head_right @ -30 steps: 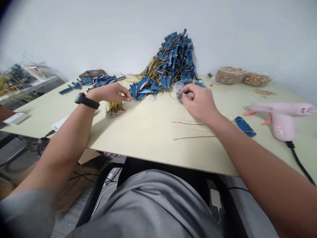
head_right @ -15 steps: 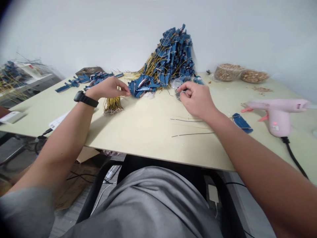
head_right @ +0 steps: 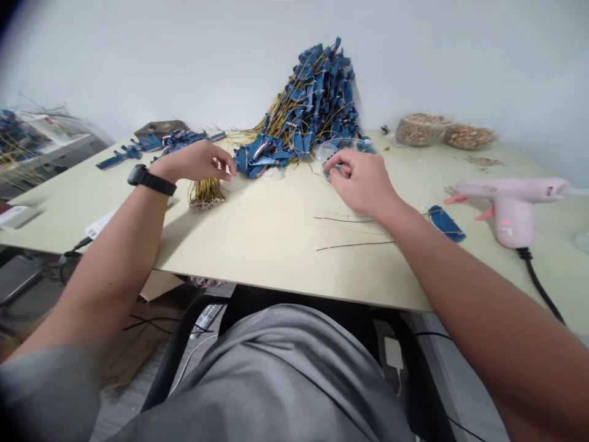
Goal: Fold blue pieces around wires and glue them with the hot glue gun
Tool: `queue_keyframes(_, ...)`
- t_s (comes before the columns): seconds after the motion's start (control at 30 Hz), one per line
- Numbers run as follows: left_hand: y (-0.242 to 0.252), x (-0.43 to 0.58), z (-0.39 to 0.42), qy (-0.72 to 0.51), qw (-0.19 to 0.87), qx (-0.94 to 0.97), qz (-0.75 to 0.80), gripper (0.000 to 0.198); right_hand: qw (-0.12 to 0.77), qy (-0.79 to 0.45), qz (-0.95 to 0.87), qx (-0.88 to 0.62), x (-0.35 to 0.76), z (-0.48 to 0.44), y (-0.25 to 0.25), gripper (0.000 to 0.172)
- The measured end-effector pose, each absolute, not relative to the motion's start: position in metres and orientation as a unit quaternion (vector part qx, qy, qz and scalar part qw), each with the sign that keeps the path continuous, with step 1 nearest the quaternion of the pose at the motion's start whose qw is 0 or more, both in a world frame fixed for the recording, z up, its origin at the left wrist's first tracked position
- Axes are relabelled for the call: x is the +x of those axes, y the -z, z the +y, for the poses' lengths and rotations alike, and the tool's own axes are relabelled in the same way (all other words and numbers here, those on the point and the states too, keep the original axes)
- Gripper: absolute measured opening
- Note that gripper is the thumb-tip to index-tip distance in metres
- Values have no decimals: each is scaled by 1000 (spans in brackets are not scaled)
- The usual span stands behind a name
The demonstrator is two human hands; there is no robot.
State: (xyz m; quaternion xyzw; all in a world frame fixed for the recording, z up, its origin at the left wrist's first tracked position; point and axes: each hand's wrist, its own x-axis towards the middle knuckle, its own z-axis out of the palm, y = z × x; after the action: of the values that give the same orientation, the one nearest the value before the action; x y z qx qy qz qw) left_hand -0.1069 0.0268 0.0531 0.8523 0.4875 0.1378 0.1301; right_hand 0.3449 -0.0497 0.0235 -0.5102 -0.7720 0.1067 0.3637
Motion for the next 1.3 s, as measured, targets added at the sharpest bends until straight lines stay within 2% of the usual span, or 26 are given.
queue_keyframes(0.23,-71,-115,21,33,132,842,521,30,358,-110,-770,-516,341,-55,-30,4)
queue_keyframes(0.33,-68,-117,24,63,129,827,543,28,356,-133,-763,-523,338,-62,-34,8)
queue_keyframes(0.57,-55,-122,35,62,133,836,528,32,359,-134,-760,-525,335,-63,-35,14)
queue_keyframes(0.77,-59,-120,32,32,130,844,519,27,350,-148,-764,-522,334,-70,-41,19)
queue_keyframes(1.03,-64,-117,28,32,129,870,474,28,353,-140,-761,-526,335,-64,-37,20)
queue_keyframes(1.3,-62,-107,22,62,147,856,491,34,353,-155,-759,-525,335,-67,-38,21)
